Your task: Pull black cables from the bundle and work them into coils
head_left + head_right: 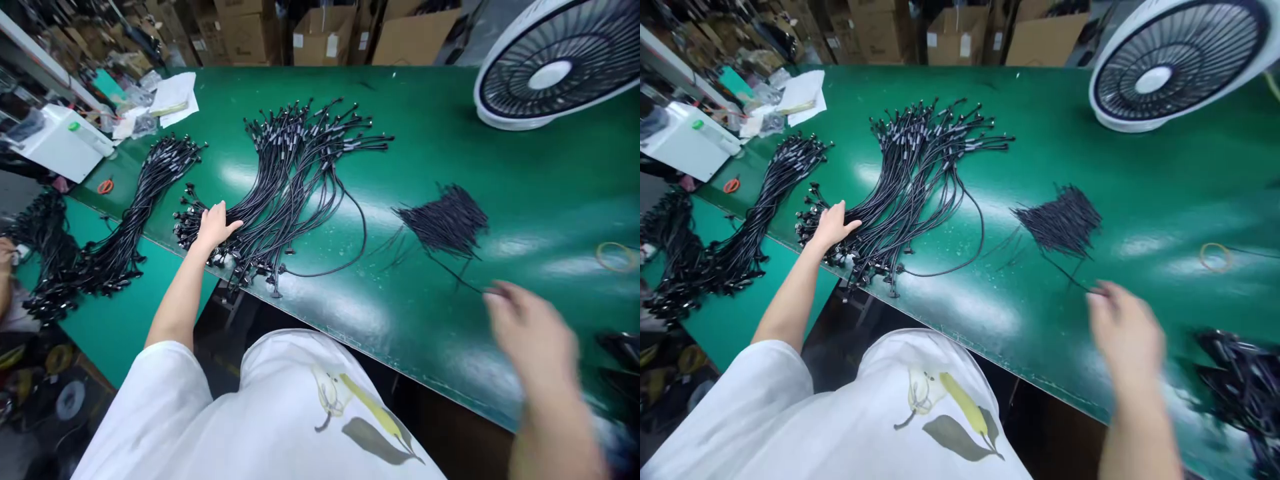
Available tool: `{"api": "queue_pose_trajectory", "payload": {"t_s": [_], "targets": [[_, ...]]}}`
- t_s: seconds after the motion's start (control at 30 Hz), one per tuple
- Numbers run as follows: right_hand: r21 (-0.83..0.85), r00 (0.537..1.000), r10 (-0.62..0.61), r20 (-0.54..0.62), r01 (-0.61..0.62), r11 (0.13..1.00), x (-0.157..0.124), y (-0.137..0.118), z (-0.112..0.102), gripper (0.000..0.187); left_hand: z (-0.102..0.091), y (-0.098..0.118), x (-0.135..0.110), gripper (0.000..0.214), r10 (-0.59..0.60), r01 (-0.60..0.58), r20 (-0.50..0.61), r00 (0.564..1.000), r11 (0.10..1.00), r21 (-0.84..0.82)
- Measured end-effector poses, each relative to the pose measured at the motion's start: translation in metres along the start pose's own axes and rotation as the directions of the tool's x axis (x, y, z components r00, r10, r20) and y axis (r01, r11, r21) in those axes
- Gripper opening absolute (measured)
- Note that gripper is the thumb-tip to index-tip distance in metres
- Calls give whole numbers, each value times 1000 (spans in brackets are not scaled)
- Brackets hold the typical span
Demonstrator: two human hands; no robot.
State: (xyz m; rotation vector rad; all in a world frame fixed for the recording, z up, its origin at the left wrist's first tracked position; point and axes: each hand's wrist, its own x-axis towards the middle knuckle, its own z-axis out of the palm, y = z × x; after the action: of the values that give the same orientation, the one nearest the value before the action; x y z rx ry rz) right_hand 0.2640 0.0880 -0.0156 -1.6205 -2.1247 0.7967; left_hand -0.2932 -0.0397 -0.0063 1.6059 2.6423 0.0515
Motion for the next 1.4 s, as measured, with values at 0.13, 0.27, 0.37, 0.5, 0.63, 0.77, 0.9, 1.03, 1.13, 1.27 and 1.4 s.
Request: {"api": "queue_pose_trajectory", "payload": {"t_s": [0.13, 0.27, 0.37, 0.5, 0.63, 0.77, 0.9, 1.03, 1.13, 1.27, 1.4], "targets": [[169, 931, -164, 326, 113, 979, -16, -66, 105, 51, 19, 19, 25, 72, 16, -33, 98, 995, 983, 183], [61, 913, -331, 240, 327, 943, 8, -117, 171, 48, 31, 35, 37, 53, 121, -141, 102, 987, 967, 213], [-105, 897, -374, 237, 406, 908, 28, -129, 182, 28, 37, 51, 51, 49, 163, -172, 68, 984, 970, 172], [-186, 851, -406, 333, 482, 857, 43, -128, 170, 24, 42, 86, 68, 50, 170, -172, 25, 985, 982, 72], [-191, 815, -402, 417, 511, 838, 50, -118, 147, 20, 28, 84, 81, 49, 291, -286, 160, 943, 957, -54], [-193, 834, -350, 427, 462, 866, 55, -109, 127, 20, -2, 35, 87, 28, 332, -320, 246, 911, 943, -89], [-102, 883, -403, 241, 436, 894, 58, -144, 122, 29, -38, 31, 59, 37, 316, -307, 30, 948, 936, -171], [32, 727, -687, -23, 687, 726, 75, -231, 134, 52, -81, 84, -8, 37, 449, -434, -69, 891, 796, -422], [-66, 623, -778, 82, 782, 620, 107, -283, 133, 27, -111, 93, -58, 36, 457, -405, -30, 889, 755, -516], [-327, 732, -665, -150, 598, 732, 146, -291, 69, 24, -124, 30, -85, 33, 164, -151, -29, 986, 801, -579], [-442, 685, -668, -291, 523, 729, 141, -257, -28, 43, -105, -25, -81, 28, -7, 1, -5, 1000, 713, -701]]}}
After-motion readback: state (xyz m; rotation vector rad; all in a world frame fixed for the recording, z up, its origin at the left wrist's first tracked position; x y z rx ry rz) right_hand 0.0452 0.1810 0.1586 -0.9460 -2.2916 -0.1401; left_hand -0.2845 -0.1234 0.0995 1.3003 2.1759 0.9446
